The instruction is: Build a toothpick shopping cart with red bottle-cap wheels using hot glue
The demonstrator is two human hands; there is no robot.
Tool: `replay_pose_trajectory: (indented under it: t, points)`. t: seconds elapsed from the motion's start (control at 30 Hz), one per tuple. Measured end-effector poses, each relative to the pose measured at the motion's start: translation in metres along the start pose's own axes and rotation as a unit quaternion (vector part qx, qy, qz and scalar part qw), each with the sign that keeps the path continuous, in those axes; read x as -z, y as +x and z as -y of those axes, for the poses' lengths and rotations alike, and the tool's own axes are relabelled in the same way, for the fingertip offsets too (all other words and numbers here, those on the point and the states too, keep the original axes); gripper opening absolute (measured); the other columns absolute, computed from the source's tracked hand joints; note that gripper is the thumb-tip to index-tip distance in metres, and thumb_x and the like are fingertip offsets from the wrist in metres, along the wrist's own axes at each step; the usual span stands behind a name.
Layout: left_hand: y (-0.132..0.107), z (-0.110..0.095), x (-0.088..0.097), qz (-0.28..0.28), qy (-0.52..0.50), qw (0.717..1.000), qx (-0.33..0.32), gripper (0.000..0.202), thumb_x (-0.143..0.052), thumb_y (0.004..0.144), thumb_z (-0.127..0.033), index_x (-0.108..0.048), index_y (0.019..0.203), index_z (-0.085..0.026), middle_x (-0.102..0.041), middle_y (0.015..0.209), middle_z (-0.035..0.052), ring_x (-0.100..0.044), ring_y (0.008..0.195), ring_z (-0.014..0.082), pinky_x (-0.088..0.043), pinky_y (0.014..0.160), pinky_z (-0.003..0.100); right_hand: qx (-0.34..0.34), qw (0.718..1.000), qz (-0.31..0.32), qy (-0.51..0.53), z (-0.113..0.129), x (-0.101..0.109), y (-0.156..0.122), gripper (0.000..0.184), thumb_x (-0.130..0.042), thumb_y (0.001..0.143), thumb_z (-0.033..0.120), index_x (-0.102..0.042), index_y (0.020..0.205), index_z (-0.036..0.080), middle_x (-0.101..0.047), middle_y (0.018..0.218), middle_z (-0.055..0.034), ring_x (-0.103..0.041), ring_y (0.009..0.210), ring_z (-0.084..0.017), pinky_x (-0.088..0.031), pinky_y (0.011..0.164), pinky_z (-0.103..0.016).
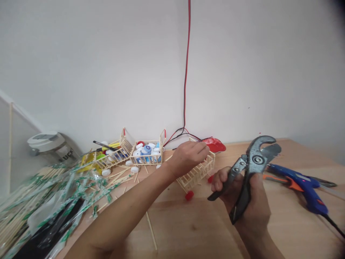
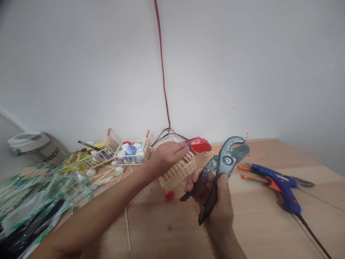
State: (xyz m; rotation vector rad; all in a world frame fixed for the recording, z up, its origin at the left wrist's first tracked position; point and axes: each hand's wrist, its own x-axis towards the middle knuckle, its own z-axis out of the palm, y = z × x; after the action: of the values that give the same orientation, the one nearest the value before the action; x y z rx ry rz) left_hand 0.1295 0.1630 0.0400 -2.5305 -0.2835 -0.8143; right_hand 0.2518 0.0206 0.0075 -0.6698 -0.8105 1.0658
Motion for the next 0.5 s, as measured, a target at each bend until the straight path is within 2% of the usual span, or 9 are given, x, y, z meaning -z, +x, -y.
replay_pose_trajectory:
  t: [0.17, 0.27, 0.37, 0.5]
  points:
    - [0.002, 0.002, 0.000, -0.001, -0.005, 1.000, -0.001, 0.023, -0.041, 0.098, -0.013, -0.064, 0.100, -0.012, -0.070, 0.095, 0.0107, -0.066, 0.084, 0.0163, -0.050, 0.073, 0.029, 0.021, 0.999, -0.028, 0.012, 0.001, -0.003, 0.000, 0.051, -0.049, 0.086, 0.067, -0.065, 0.072, 0.020, -0.057, 0.068, -0.0034, -0.055, 0.063, -0.018, -0.050, 0.058, -0.030]
    - [0.007, 0.004, 0.007, -0.032, 0.002, 0.999, -0.001, 0.023, -0.041, 0.099, -0.014, -0.064, 0.100, -0.012, -0.070, 0.095, 0.0101, -0.065, 0.086, 0.0169, -0.047, 0.075, 0.031, 0.014, 0.999, -0.030, 0.005, 0.001, -0.004, 0.000, 0.055, -0.050, 0.083, 0.071, -0.065, 0.072, 0.019, -0.056, 0.068, -0.0036, -0.055, 0.063, -0.018, -0.050, 0.059, -0.031]
    - [0.011, 0.002, 0.024, -0.090, -0.011, 0.995, 0.039, 0.023, -0.040, 0.100, -0.018, -0.063, 0.101, -0.014, -0.070, 0.099, 0.0089, -0.061, 0.090, 0.0178, -0.045, 0.078, 0.034, 0.031, 0.999, -0.037, 0.006, 0.003, -0.004, 0.001, 0.053, -0.051, 0.084, 0.069, -0.064, 0.072, 0.020, -0.056, 0.068, -0.0032, -0.054, 0.062, -0.018, -0.049, 0.058, -0.030]
    - [0.001, -0.012, 0.060, -0.176, -0.108, 0.971, 0.122, 0.018, -0.043, 0.099, -0.017, -0.061, 0.098, -0.015, -0.068, 0.094, 0.0075, -0.057, 0.090, 0.0168, -0.046, 0.082, 0.033, 0.052, 0.997, -0.045, 0.022, 0.006, -0.002, 0.001, 0.051, -0.054, 0.083, 0.068, -0.063, 0.070, 0.020, -0.055, 0.069, -0.0016, -0.054, 0.062, -0.016, -0.048, 0.060, -0.029]
